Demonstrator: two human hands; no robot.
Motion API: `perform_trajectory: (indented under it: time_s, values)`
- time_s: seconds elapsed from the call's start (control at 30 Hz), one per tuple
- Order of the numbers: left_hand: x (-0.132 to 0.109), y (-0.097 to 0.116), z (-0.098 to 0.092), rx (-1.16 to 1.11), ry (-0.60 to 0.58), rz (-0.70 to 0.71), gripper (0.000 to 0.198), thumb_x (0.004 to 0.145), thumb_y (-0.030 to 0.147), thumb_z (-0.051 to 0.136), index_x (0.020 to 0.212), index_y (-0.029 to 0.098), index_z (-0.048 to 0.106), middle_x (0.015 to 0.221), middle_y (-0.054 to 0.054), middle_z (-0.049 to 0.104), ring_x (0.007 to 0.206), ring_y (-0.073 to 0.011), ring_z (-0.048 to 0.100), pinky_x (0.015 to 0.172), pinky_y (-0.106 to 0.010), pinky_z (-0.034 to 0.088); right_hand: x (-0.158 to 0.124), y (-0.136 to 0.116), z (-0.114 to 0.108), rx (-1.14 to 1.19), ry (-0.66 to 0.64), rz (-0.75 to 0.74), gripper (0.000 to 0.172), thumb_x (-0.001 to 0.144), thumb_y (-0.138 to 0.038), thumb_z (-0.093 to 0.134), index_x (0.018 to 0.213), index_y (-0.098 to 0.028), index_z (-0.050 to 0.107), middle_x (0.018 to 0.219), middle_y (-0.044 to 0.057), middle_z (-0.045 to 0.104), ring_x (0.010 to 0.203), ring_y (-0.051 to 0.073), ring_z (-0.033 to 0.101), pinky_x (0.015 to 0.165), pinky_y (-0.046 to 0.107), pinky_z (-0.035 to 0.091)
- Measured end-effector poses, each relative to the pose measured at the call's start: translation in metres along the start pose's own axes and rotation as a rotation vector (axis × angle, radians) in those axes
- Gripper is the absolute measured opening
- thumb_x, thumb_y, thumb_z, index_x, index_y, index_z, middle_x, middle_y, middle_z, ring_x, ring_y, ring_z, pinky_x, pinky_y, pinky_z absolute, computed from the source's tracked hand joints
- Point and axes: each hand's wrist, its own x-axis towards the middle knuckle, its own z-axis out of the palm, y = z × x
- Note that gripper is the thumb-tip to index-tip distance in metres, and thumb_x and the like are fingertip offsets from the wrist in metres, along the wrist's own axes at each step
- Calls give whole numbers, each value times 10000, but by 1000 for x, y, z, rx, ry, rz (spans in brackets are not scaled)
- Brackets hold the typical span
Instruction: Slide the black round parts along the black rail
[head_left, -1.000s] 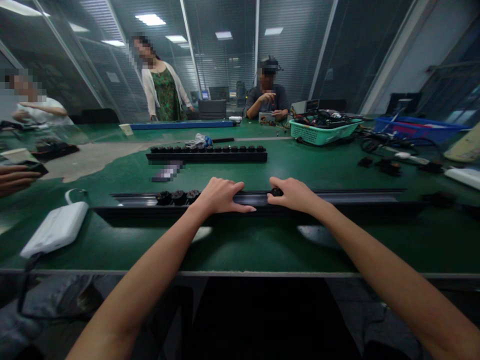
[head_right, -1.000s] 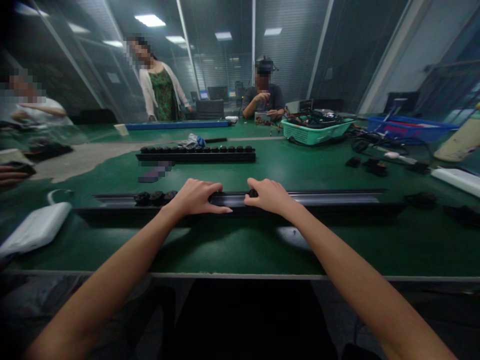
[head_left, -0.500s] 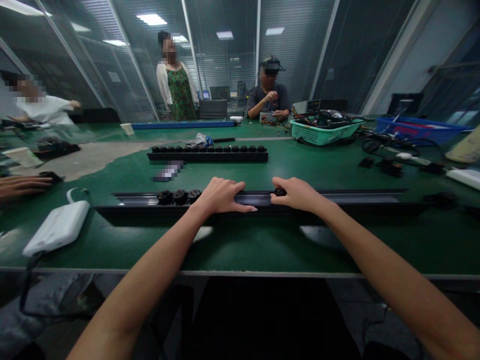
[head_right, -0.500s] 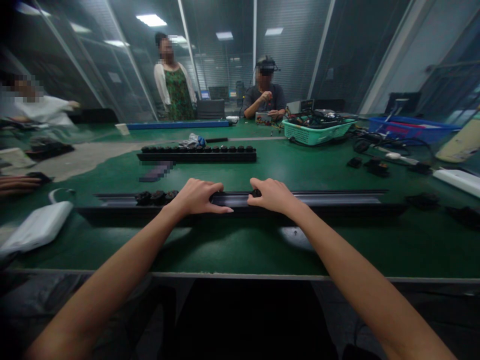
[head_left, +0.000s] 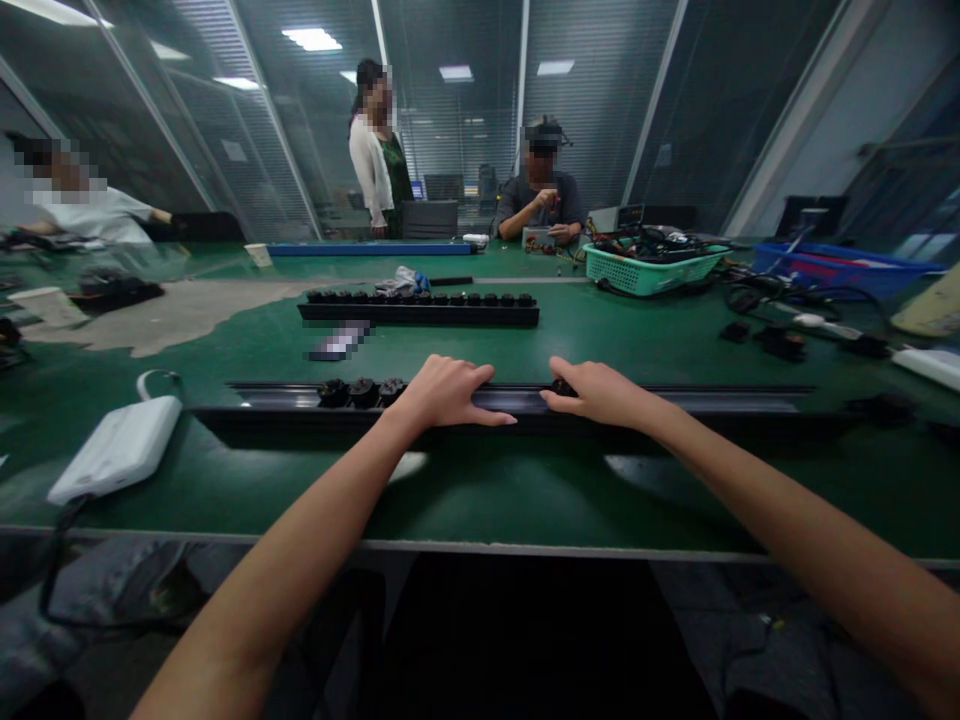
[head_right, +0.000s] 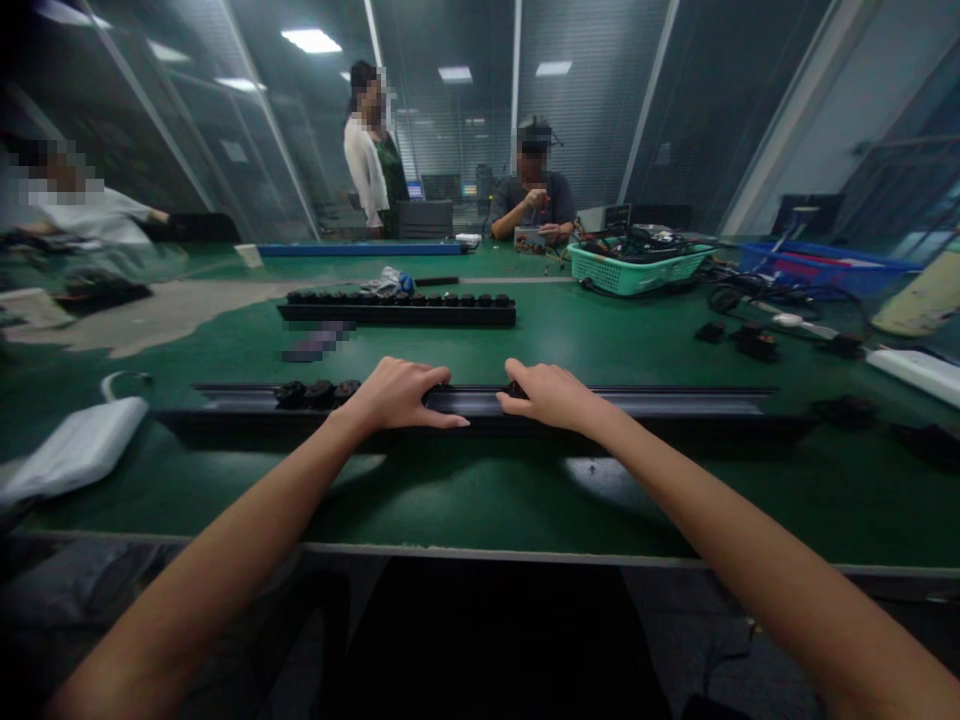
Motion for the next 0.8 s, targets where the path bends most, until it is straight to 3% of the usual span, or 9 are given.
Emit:
perform_trajectory:
  time_s: [0.3,0.8]
  values:
    - [0,1,1,2,2,-11,822,725,894,280,983,199,634,893,-108,720,795,-265,671,581,-296,277,-8,-1,15,55,166,77,342,902,-547,407,923,-220,503,788,52,643,665,194,556,573,267,253]
    - [2,2,0,8,5,-14,817,721,898,278,941,194,631,884,-112,723,774,-261,668,575,-297,270,-9,0,11,81,201,129,279,848,-504,456,867,-234,524,692,15,573,611,168,485,559,261,235]
